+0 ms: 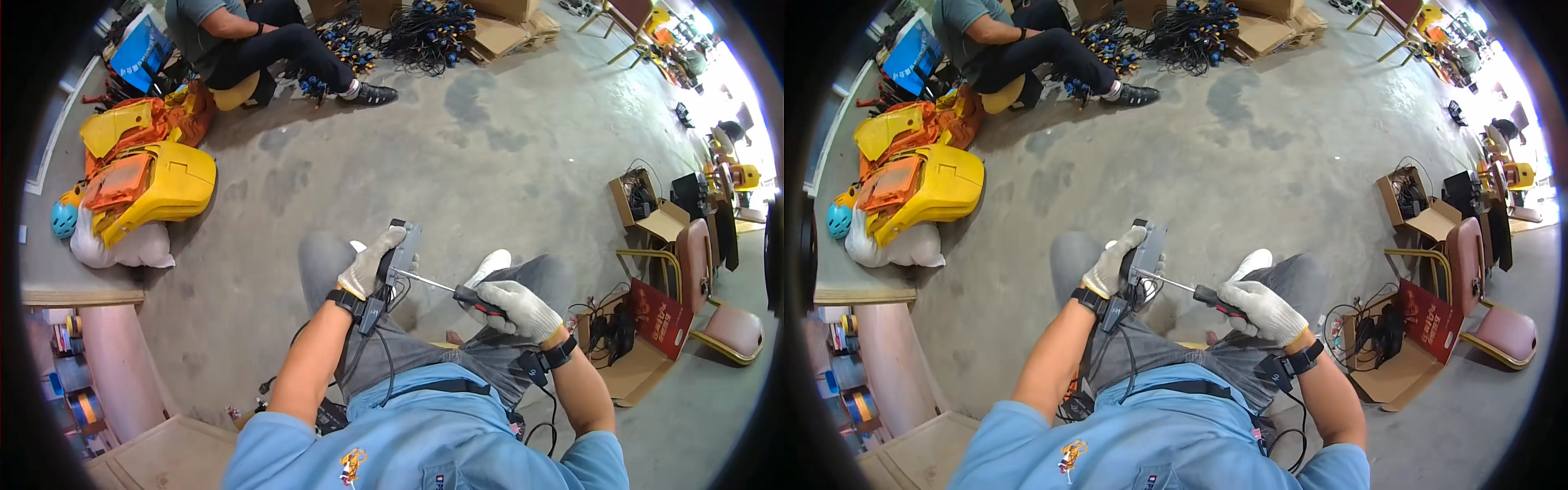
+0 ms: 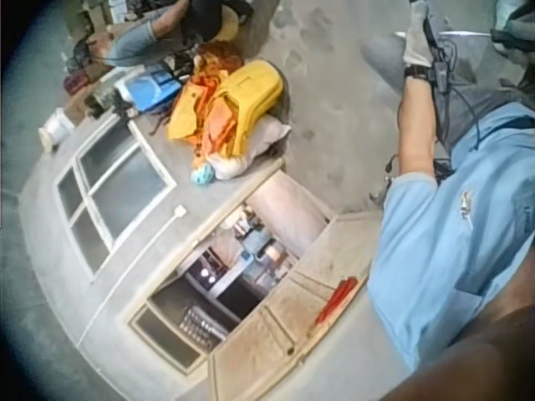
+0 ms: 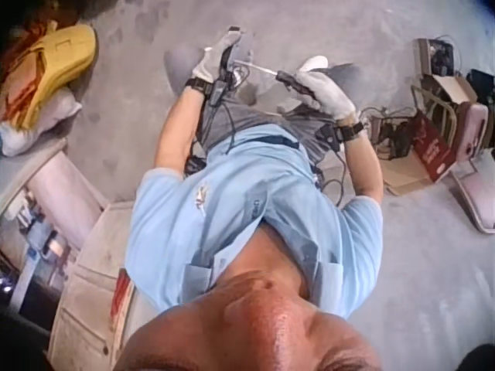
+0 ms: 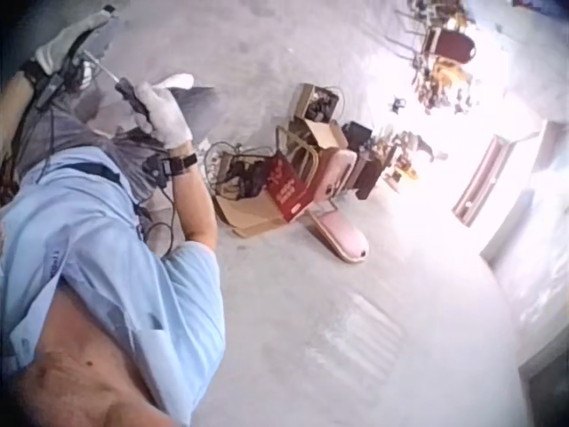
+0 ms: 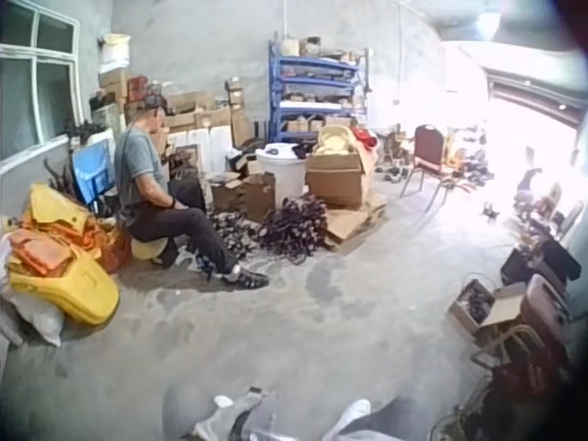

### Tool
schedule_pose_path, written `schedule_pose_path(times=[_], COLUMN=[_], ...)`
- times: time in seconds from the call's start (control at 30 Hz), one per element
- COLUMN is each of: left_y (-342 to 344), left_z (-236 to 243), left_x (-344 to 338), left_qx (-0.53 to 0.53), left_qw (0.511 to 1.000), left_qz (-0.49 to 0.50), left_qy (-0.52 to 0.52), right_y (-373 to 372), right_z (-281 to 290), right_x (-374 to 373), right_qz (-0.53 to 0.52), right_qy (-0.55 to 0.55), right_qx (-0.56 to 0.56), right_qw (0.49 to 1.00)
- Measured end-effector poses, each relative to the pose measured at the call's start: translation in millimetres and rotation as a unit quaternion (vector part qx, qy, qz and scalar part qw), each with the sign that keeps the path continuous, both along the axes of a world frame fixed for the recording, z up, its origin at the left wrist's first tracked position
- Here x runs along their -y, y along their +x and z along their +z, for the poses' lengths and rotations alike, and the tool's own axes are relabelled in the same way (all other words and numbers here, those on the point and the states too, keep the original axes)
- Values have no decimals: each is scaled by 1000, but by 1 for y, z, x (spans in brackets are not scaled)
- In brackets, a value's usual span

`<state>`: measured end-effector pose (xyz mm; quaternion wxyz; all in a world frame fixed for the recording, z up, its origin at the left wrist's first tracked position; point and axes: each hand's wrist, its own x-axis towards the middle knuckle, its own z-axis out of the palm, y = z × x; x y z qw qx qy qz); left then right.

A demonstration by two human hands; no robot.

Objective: The person unscrews the cover of a small grey electrical box using a screwdriver while sitting.

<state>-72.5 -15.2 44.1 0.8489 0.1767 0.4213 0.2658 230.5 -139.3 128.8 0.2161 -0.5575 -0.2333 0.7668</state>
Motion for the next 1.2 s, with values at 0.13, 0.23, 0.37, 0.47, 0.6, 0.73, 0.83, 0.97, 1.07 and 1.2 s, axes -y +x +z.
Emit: schedule_pose_path(times=[0.13, 0.23, 0.37, 0.47, 0.6, 0.73, 0.83, 0.97, 1.07, 1.2], left_y=[-8, -9, -6, -5, -4, -8, -10, -7, -11, -7], left_z=[-15, -17, -16, -12, -16, -19, -24, -28, -35, -29], left_x=[-2, 0, 1, 1, -1, 0, -3, -3, -2, -3], left_qx=[-7, -3, 14, 5, 13, 15, 9, 10, 18, 17], left_qw=[999, 1000, 1000, 1000, 1000, 1000, 999, 1000, 1000, 1000], left_qz=[-14, -1, 10, 16, 10, 14, 0, 1, 11, 7], left_qy=[29, -10, 13, 25, 5, 18, 32, 23, 14, 14], right_y=[-21, -24, -18, -19, -7, -5, -27, -23, -21, -6], right_z=[-9, 0, -2, 5, -4, -6, -4, 1, 23, 5], right_x=[7, 9, 14, 10, 11, 6, 11, 14, 7, 11], right_qz=[93, 109, 62, -185, -107, -4, 89, 130, -17, -137], right_qy=[424, 484, 419, 89, -9, -35, 376, 449, 162, 7], right_qx=[296, 371, 287, -86, -94, -88, 221, 366, 115, -198], right_qw=[851, 785, 859, 975, 990, 996, 896, 805, 980, 971])
